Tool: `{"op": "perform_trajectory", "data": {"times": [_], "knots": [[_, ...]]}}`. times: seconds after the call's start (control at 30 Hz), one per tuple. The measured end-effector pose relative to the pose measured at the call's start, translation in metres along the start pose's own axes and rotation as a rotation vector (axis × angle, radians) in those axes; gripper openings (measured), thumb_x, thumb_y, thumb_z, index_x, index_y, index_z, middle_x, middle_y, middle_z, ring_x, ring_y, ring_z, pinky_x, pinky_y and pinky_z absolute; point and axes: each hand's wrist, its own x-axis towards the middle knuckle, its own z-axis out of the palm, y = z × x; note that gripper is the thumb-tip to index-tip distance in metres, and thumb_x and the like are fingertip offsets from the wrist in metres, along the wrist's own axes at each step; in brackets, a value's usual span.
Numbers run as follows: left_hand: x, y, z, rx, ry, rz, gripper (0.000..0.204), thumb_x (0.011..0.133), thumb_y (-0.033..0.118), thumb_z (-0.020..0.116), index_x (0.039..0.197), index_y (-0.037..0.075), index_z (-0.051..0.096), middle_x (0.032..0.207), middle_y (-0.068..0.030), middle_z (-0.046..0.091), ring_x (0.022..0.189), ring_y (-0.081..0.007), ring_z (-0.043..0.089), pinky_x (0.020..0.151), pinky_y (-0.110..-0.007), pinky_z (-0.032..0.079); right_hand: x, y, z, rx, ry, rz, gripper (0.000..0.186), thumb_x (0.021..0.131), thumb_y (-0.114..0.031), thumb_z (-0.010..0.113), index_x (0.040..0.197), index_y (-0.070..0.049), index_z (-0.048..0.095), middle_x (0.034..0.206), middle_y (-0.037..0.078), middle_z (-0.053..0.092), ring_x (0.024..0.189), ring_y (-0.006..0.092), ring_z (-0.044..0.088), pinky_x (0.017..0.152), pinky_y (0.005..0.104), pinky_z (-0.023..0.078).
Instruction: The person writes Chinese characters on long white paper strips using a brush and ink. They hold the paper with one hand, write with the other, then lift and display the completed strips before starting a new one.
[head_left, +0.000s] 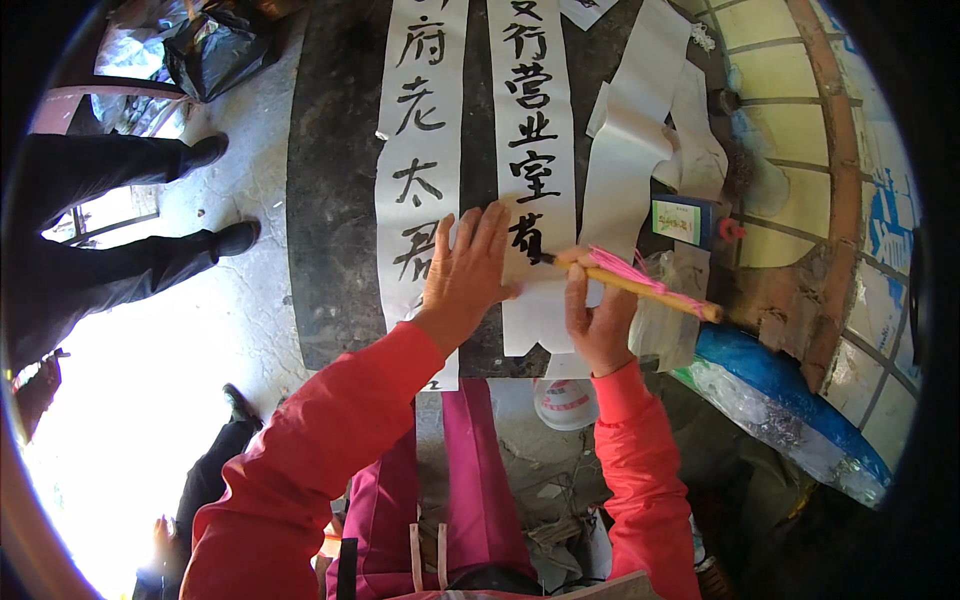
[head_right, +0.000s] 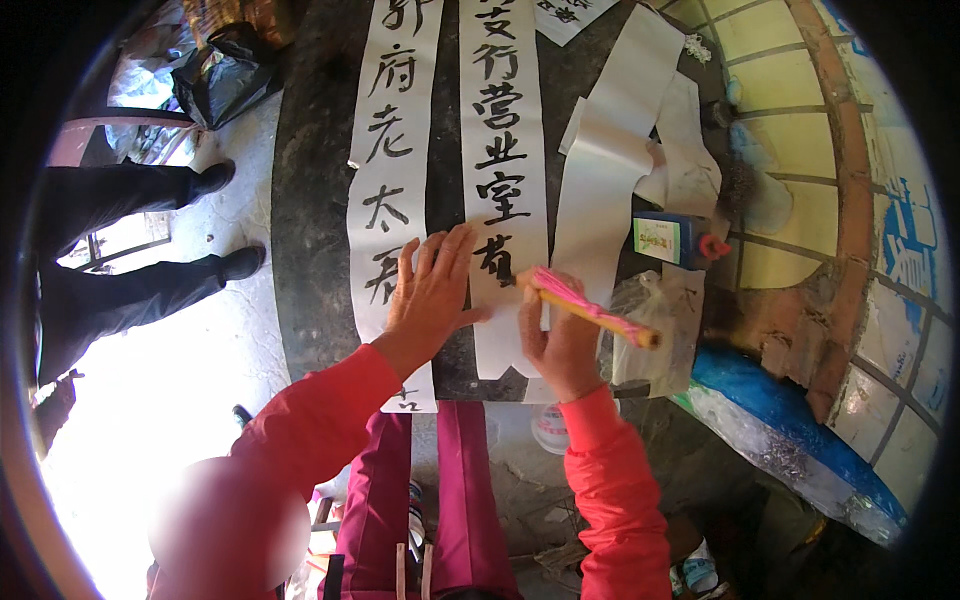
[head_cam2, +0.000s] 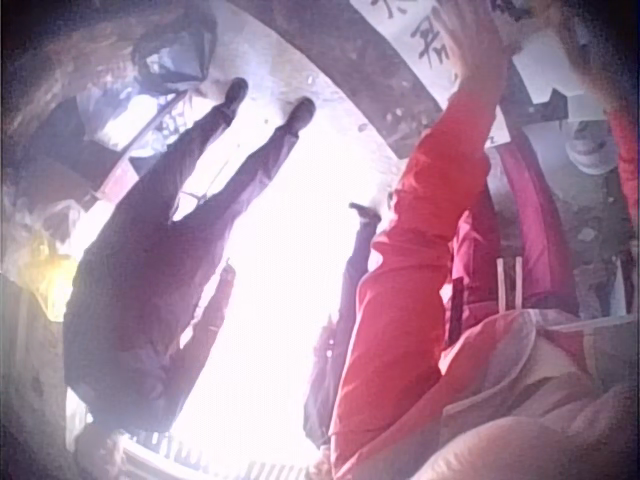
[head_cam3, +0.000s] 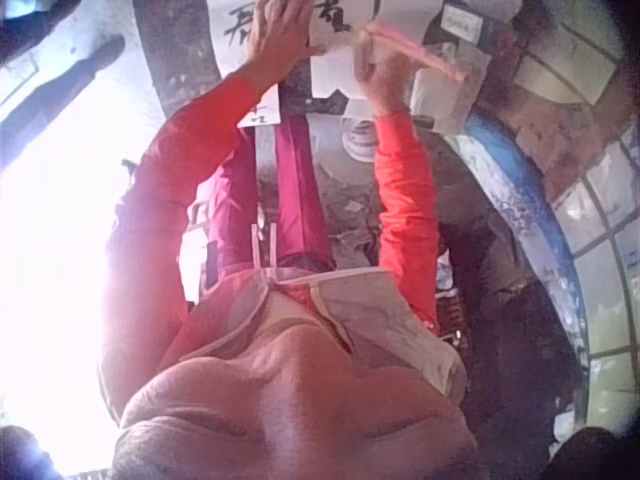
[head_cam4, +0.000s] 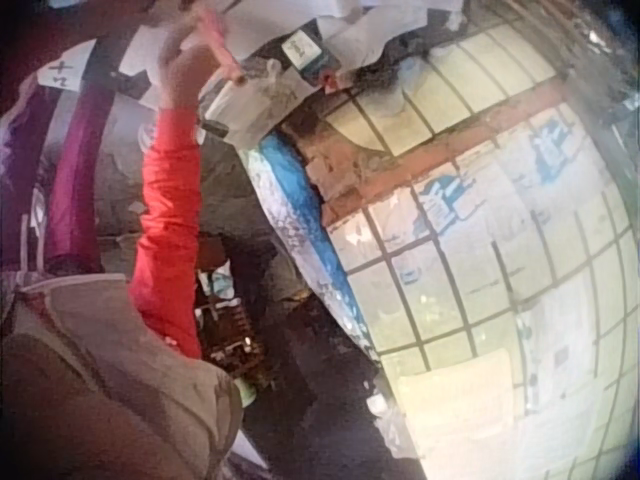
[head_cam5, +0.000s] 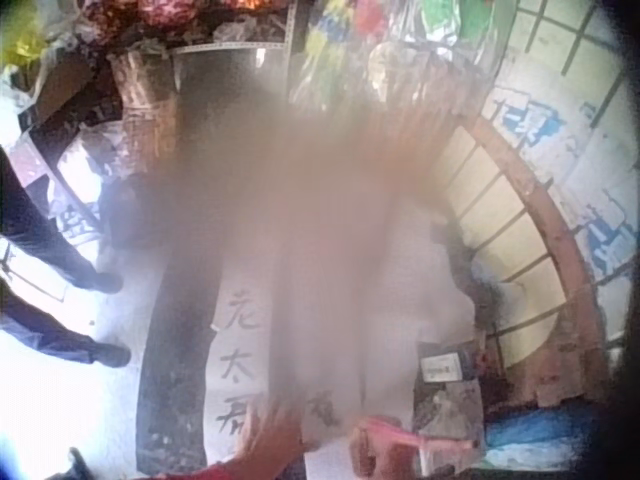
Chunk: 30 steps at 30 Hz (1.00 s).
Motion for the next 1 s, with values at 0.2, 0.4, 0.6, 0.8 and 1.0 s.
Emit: {"op": "perform_trajectory", "data": {"times": [0.2, 0.4, 0.6, 0.8, 1.0], "knots": [[-0.001, 0.0, 0.001, 0.016, 0.012, 0.004, 0.104, 0.071, 0.057, 0.076, 0.149, 0.002, 0.033, 0.15, -0.0079, 0.036, 0.136, -0.0248, 0.035, 0.114, -0.046, 0.024, 0.02, 0.011, 0.003, -0.028, 0.141, -0.064, 0.005, 0.093, -0.006, 0.057, 0.096, -0.003, 0.058, 0.096, 0.01, 0.068, 0.087, 0.0259, 0.062, 0.079, 0.0359, 0.047], [-0.001, -0.001, 0.001, 0.023, 0.003, -0.002, 0.105, 0.071, 0.057, 0.076, 0.149, 0.003, 0.033, 0.149, -0.0077, 0.037, 0.135, -0.0248, 0.036, 0.114, -0.046, 0.025, 0.004, 0.014, -0.01, -0.102, 0.041, -0.029, 0.011, 0.09, -0.003, 0.058, 0.1, -0.003, 0.06, 0.098, 0.011, 0.067, 0.092, 0.0296, 0.064, 0.082, 0.0384, 0.05], [0.002, -0.001, 0.0, 0.034, 0.009, -0.006, 0.105, 0.07, 0.057, 0.077, 0.149, 0.003, 0.034, 0.149, -0.007, 0.038, 0.135, -0.0247, 0.037, 0.114, -0.046, 0.025, -0.002, 0.005, -0.014, 0.036, -0.044, -0.028, 0.013, 0.09, -0.002, 0.058, 0.102, -0.002, 0.06, 0.098, 0.012, 0.066, 0.09, 0.0302, 0.065, 0.078, 0.0386, 0.052], [0.001, -0.001, -0.001, 0.055, 0.01, -0.007, 0.104, 0.069, 0.059, 0.077, 0.148, 0.004, 0.036, 0.148, -0.0058, 0.039, 0.134, -0.0228, 0.036, 0.115, -0.046, 0.025, 0.003, 0.016, -0.007, 0.016, 0.014, -0.061, 0.016, 0.088, -0.003, 0.061, 0.104, -0.002, 0.061, 0.1, 0.013, 0.066, 0.089, 0.0306, 0.065, 0.08, 0.0378, 0.052], [0.001, -0.003, -0.001, 0.079, 0.051, 0.006, 0.104, 0.068, 0.057, 0.078, 0.147, 0.003, 0.036, 0.148, -0.0082, 0.038, 0.134, -0.025, 0.037, 0.114, -0.046, 0.025, -0.014, 0.018, -0.023, -0.112, -0.008, -0.018, 0.013, 0.088, -0.002, 0.059, 0.102, -0.003, 0.061, 0.095, 0.011, 0.067, 0.085, 0.0308, 0.065, 0.079, 0.037, 0.05]]}}
